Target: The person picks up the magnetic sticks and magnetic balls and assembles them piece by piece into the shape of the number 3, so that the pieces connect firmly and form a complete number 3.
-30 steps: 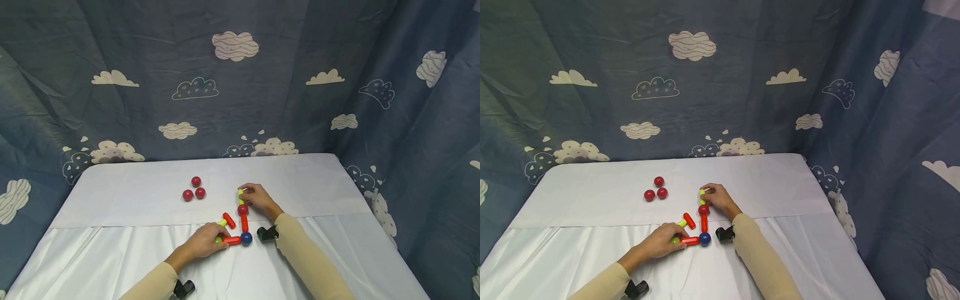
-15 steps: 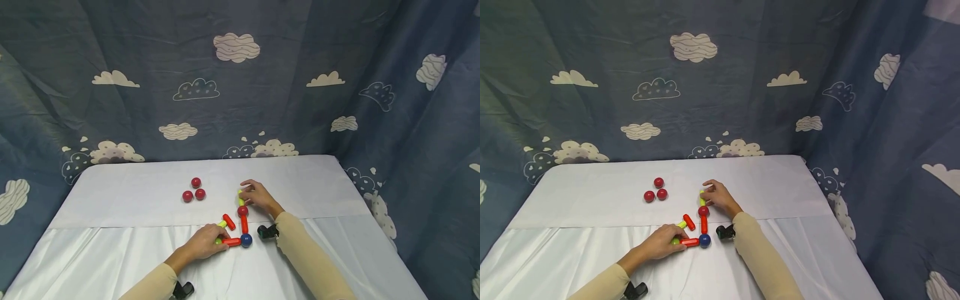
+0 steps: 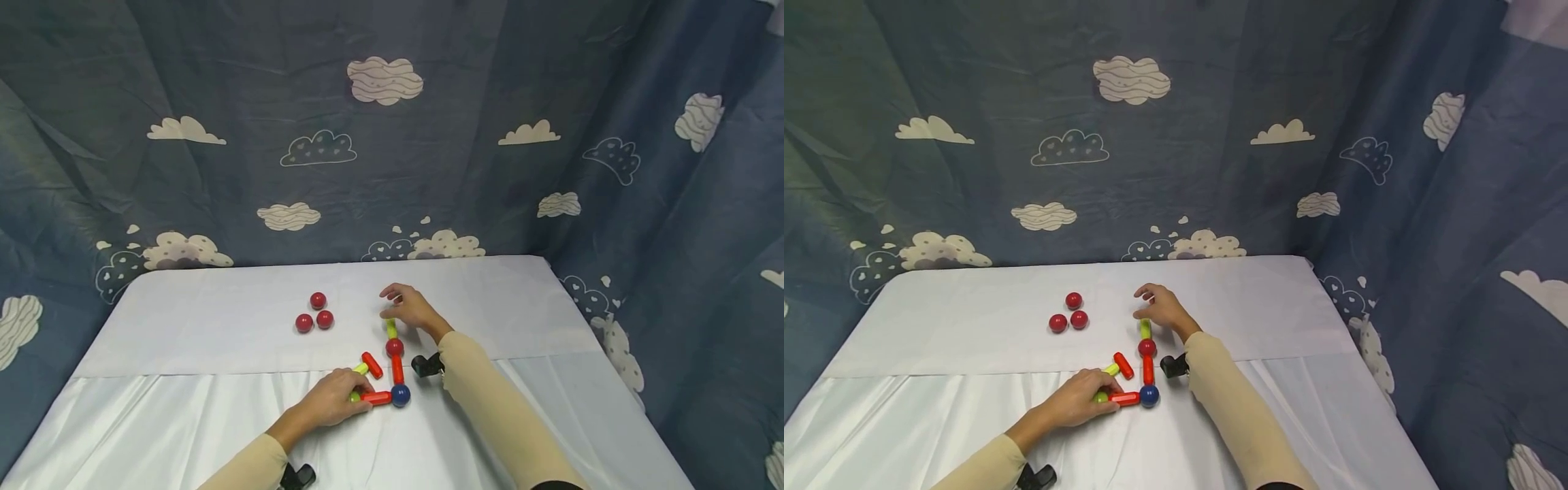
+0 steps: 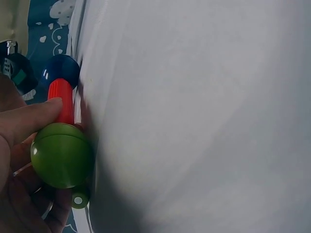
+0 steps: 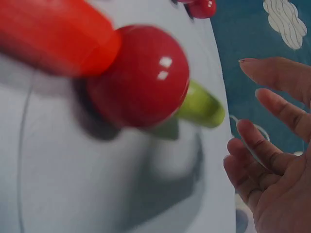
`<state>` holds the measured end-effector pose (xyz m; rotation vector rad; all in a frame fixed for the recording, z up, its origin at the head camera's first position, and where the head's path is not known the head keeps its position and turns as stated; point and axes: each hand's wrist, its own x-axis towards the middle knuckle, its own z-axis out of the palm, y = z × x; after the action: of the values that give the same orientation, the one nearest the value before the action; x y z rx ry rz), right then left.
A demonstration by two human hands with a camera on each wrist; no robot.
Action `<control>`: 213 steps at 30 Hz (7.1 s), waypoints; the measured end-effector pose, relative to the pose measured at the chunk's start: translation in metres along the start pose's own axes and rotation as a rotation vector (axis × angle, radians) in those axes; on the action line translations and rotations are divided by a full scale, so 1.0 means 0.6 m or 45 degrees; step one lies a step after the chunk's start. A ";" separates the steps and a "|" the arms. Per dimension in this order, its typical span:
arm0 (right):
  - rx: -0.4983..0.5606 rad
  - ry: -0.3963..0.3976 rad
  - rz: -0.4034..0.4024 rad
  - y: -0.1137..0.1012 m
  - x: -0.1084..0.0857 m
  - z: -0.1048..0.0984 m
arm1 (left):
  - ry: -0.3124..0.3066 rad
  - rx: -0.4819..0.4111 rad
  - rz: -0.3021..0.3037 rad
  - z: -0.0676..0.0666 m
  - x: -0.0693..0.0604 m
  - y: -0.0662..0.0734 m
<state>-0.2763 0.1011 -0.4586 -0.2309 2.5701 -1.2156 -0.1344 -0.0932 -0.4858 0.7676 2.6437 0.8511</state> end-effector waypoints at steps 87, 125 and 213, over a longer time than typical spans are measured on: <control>0.201 -0.445 -0.093 -0.049 0.067 0.012 | -0.071 0.010 -0.063 -0.008 0.004 0.003; 0.128 -0.162 0.059 0.016 0.046 -0.025 | -0.051 -0.007 -0.062 -0.003 0.003 0.004; 0.272 0.041 0.133 0.060 -0.018 0.007 | -0.024 -0.004 -0.037 0.002 0.003 0.001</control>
<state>-0.2656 0.1232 -0.4869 -0.0313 2.4202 -1.4507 -0.1348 -0.0911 -0.4867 0.7310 2.6294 0.8362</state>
